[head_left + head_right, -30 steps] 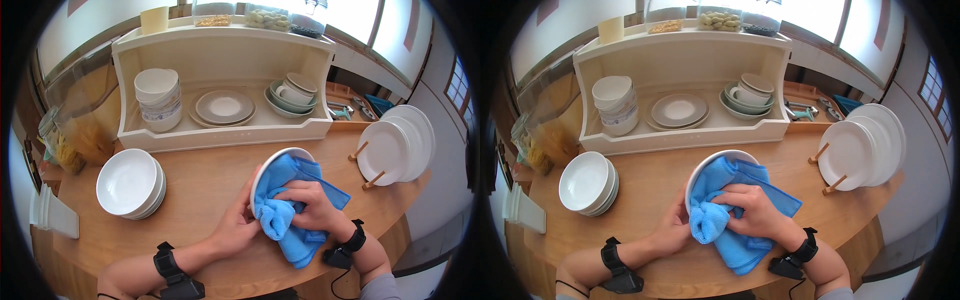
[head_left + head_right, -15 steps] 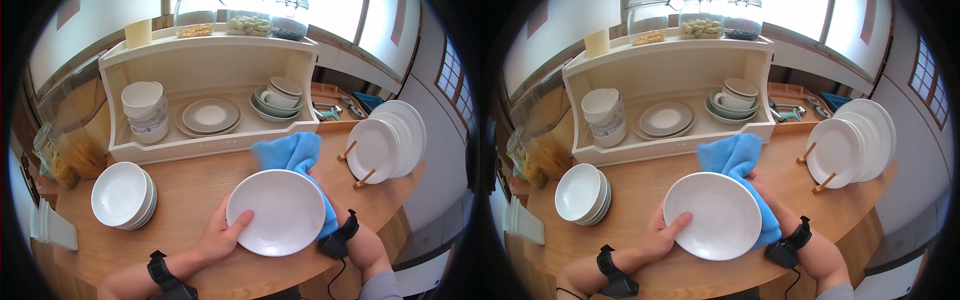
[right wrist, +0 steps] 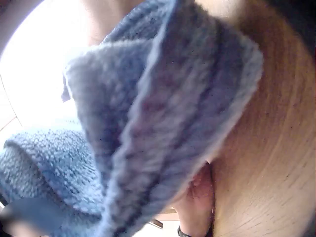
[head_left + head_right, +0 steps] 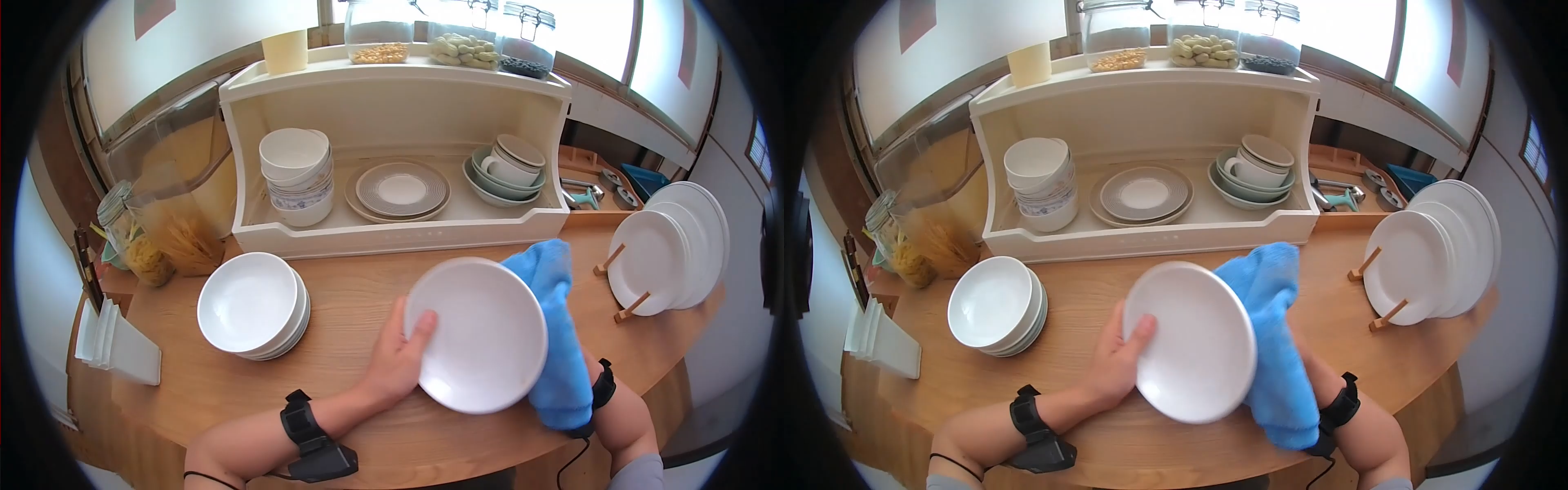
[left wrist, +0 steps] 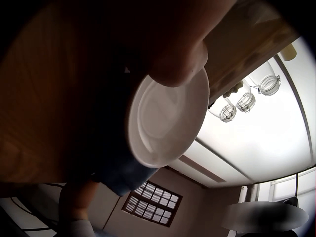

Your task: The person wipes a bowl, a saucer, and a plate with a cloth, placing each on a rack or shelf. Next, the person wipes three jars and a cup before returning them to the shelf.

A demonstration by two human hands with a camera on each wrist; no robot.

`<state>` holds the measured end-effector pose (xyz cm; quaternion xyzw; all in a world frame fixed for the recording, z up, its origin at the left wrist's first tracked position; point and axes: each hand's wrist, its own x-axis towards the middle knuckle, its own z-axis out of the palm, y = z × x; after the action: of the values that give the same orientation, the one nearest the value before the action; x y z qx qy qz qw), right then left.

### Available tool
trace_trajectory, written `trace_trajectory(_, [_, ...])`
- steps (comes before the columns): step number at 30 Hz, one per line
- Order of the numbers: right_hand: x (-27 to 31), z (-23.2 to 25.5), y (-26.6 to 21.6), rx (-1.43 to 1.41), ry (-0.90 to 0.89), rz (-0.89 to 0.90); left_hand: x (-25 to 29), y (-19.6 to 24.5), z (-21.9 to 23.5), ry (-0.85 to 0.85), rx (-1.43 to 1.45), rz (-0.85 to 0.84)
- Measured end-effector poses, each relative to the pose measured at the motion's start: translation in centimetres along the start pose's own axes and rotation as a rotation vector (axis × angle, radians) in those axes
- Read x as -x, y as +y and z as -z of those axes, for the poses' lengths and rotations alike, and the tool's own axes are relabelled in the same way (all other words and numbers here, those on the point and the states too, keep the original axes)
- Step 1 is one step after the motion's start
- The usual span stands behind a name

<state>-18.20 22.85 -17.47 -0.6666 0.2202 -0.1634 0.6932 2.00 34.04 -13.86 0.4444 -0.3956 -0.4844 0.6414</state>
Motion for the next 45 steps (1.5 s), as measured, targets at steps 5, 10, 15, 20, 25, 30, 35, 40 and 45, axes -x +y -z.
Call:
trace_trajectory(5, [0.4,-1.4,-1.7,-0.012,0.081,0.012,1.5,0.7,-0.1,-0.204,-0.275,-0.073])
trace_trajectory(10, [1.3,-2.7,-5.0,0.017,0.036,0.137,0.7,0.6,-0.1,0.173,-0.185,-0.198])
trace_trajectory(15, [1.4,1.0,-3.6,-0.005,0.068,0.0,0.1,1.3,0.8,0.236,-0.199,-0.256])
trace_trajectory(20, [0.1,2.0,-4.0,-0.191,0.264,0.045,1.2,4.7,1.5,0.263,-0.298,-0.29])
trace_trajectory(25, [-0.2,1.4,-4.4,-0.025,0.2,0.211,2.4,11.4,6.8,0.415,-0.468,-0.311])
trace_trajectory(30, [-0.1,1.0,-4.8,0.022,0.157,0.226,3.0,17.3,13.8,0.491,-0.581,-0.197])
trace_trajectory(35, [-0.2,1.2,-4.6,0.045,0.157,0.252,4.0,17.3,19.2,0.509,-0.722,-0.005])
trace_trajectory(40, [-0.4,1.3,-4.2,0.046,0.144,0.285,3.9,16.6,19.4,0.551,-0.861,0.168])
trace_trajectory(45, [-0.5,1.1,-4.1,0.044,0.132,0.289,3.1,16.3,19.8,0.533,-0.968,0.267])
